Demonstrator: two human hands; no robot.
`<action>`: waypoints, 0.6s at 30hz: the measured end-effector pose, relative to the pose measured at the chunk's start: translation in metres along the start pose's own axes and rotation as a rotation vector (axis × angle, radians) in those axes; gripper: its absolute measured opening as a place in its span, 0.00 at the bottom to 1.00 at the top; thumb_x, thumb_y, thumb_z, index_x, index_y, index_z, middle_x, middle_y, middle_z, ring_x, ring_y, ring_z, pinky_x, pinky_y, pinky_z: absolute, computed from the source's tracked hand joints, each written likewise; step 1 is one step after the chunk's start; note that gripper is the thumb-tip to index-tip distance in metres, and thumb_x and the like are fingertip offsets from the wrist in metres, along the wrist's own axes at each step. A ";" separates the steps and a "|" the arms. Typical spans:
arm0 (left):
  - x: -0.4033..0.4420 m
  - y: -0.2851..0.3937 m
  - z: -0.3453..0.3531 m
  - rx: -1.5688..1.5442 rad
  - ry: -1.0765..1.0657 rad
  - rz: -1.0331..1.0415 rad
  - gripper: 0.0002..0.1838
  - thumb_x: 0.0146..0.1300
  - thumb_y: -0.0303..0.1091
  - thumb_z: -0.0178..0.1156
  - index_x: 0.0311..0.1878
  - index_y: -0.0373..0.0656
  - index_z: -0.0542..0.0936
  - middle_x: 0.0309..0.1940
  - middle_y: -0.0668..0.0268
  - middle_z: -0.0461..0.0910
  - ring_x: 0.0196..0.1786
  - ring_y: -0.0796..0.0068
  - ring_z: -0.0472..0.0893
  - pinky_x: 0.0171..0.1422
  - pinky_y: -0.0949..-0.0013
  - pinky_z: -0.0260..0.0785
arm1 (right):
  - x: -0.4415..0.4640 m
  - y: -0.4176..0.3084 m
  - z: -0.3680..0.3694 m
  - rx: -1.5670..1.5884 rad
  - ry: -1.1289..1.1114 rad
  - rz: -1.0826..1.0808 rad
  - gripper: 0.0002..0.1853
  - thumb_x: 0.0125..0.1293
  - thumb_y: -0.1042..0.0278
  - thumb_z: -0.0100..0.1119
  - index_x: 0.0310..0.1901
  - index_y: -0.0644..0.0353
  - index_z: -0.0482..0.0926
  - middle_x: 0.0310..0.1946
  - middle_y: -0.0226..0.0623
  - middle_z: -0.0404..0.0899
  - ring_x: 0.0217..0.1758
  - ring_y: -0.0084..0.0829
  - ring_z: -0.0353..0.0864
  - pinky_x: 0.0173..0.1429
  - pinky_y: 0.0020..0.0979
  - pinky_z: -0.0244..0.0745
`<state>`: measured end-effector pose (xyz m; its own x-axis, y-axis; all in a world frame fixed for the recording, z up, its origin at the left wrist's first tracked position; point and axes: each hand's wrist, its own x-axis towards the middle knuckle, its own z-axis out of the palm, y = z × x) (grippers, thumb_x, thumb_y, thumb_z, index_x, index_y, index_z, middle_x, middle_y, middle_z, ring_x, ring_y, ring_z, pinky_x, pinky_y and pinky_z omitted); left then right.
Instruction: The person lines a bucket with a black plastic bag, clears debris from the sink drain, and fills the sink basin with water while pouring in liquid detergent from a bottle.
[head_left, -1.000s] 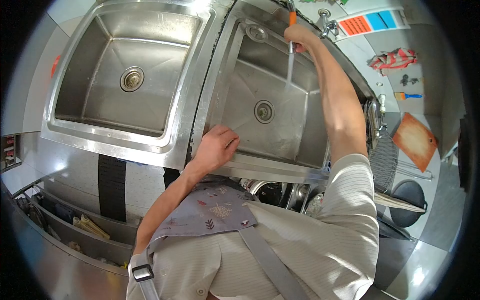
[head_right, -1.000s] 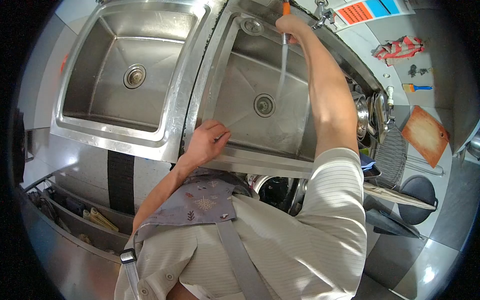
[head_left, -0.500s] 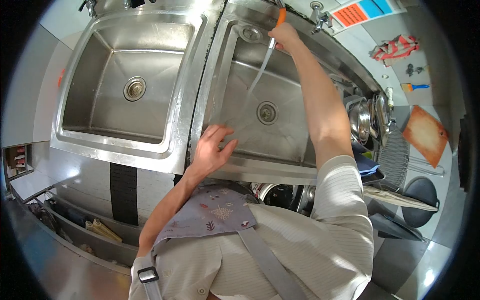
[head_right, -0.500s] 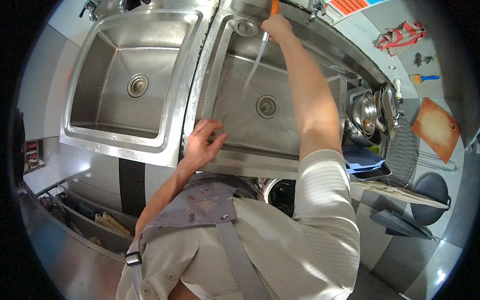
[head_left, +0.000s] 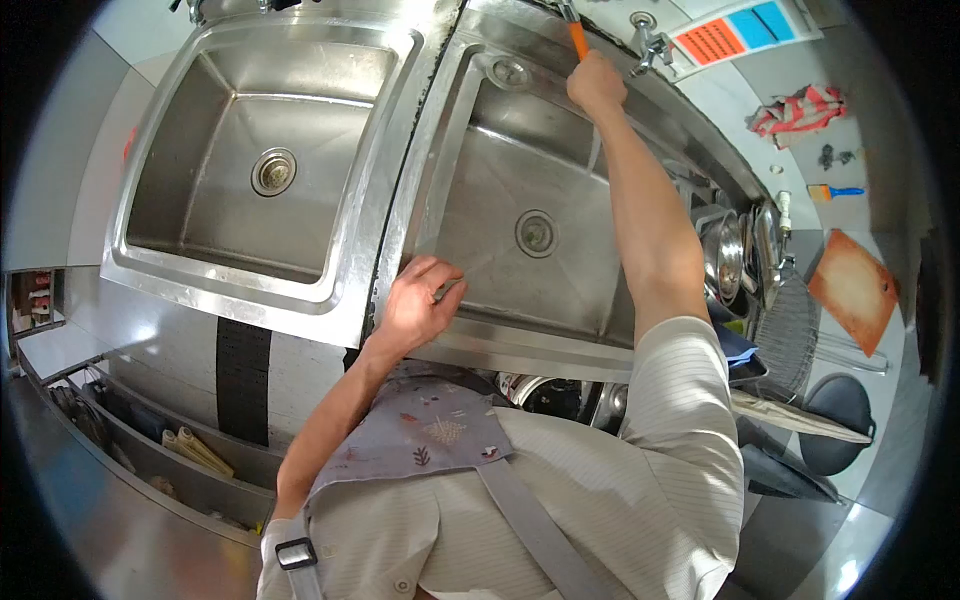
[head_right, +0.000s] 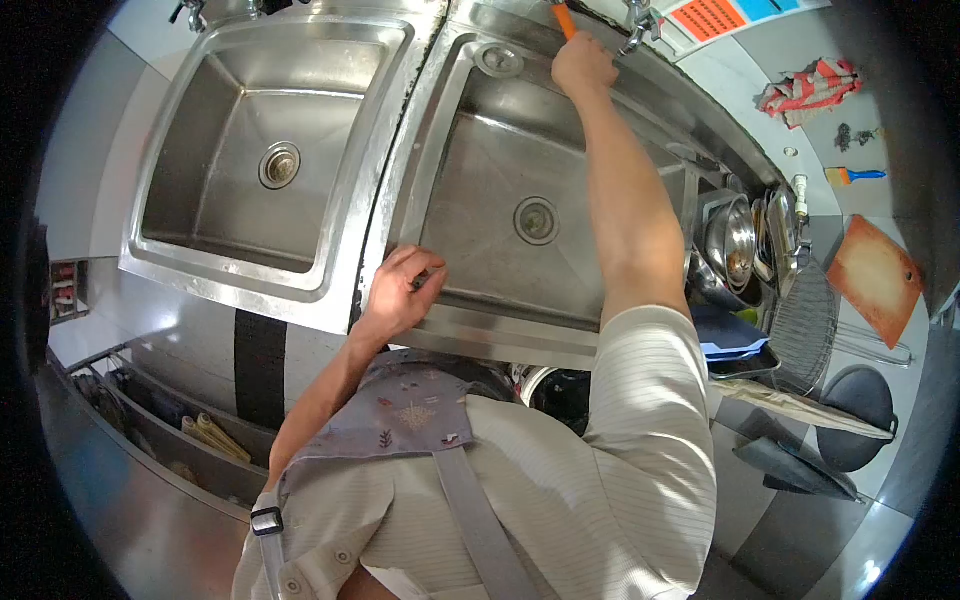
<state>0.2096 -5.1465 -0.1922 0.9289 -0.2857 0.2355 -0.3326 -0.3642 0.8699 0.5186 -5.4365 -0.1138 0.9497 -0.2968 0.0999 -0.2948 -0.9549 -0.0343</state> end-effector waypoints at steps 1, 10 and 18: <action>0.000 -0.001 0.000 -0.003 0.004 -0.003 0.07 0.61 0.26 0.68 0.42 0.36 0.84 0.39 0.58 0.84 0.42 0.56 0.83 0.47 0.60 0.77 | -0.003 -0.002 -0.003 -0.012 0.012 0.014 0.24 0.71 0.61 0.52 0.65 0.63 0.72 0.62 0.54 0.77 0.66 0.54 0.78 0.65 0.56 0.74; -0.001 -0.003 0.000 -0.035 -0.009 0.007 0.04 0.62 0.26 0.66 0.40 0.37 0.85 0.37 0.58 0.83 0.43 0.55 0.83 0.47 0.58 0.76 | -0.002 0.000 -0.022 -0.145 -0.079 -0.062 0.25 0.67 0.63 0.55 0.62 0.66 0.74 0.60 0.55 0.80 0.63 0.53 0.81 0.66 0.49 0.76; -0.003 -0.009 0.002 -0.068 -0.008 0.014 0.04 0.62 0.27 0.67 0.39 0.38 0.85 0.37 0.59 0.83 0.44 0.55 0.82 0.48 0.58 0.75 | -0.015 -0.016 -0.047 -0.288 -0.204 -0.117 0.23 0.66 0.66 0.56 0.62 0.65 0.79 0.61 0.47 0.81 0.63 0.51 0.82 0.65 0.47 0.78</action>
<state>0.2098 -5.1443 -0.2012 0.9229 -0.2975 0.2443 -0.3332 -0.2997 0.8940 0.5040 -5.4169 -0.0676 0.9717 -0.2068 -0.1142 -0.1733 -0.9526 0.2501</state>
